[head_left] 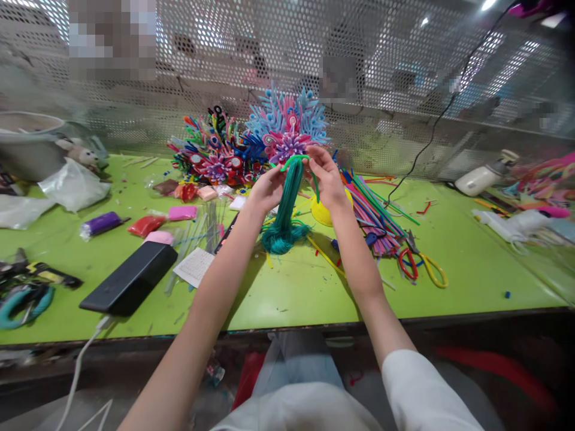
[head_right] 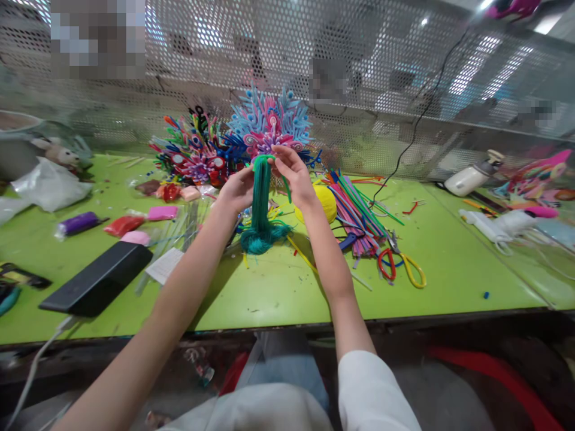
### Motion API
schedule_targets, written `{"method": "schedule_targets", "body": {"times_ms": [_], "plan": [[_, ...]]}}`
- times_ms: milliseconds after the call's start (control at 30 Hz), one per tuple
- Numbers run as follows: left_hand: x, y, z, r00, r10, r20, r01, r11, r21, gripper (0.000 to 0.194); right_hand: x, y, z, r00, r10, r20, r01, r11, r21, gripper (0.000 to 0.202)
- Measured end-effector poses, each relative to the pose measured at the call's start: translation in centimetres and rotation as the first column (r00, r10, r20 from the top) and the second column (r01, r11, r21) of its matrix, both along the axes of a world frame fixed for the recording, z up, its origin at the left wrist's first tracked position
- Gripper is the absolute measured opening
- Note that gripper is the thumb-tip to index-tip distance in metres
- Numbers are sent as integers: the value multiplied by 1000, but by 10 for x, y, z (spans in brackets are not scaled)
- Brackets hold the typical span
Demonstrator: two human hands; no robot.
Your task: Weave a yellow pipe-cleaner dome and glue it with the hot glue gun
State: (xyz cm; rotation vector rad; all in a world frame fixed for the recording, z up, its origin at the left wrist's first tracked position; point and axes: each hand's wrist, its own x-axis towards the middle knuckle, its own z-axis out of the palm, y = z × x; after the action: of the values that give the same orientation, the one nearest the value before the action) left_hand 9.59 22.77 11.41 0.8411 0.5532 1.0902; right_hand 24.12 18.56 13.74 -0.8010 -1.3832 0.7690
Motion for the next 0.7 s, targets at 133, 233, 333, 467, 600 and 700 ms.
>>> {"method": "schedule_targets", "body": {"times_ms": [133,233,333,467,600,700], "plan": [[4,1,-8,968,44,-247,-47,999,-3,20,2,10,-7,999,-44,-19,44,999,25,26],[5,5,-15,909,157,-386,-141,988,69,25,2,12,-8,997,-61,-50,60,998,-29,25],[2,9,-17,771,529,-355,-449,847,286,30,1,11,-7,994,-73,-77,68,996,-60,23],[-9,5,-8,501,848,-172,-605,485,631,34,-1,12,-7,994,-90,-55,88,996,-32,20],[-18,-5,4,582,759,-293,-186,475,860,31,-4,11,-9,999,-49,-9,49,999,-7,21],[-20,-9,6,671,625,-398,97,458,883,39,-6,7,-8,998,1,57,1,999,-35,18]]}}
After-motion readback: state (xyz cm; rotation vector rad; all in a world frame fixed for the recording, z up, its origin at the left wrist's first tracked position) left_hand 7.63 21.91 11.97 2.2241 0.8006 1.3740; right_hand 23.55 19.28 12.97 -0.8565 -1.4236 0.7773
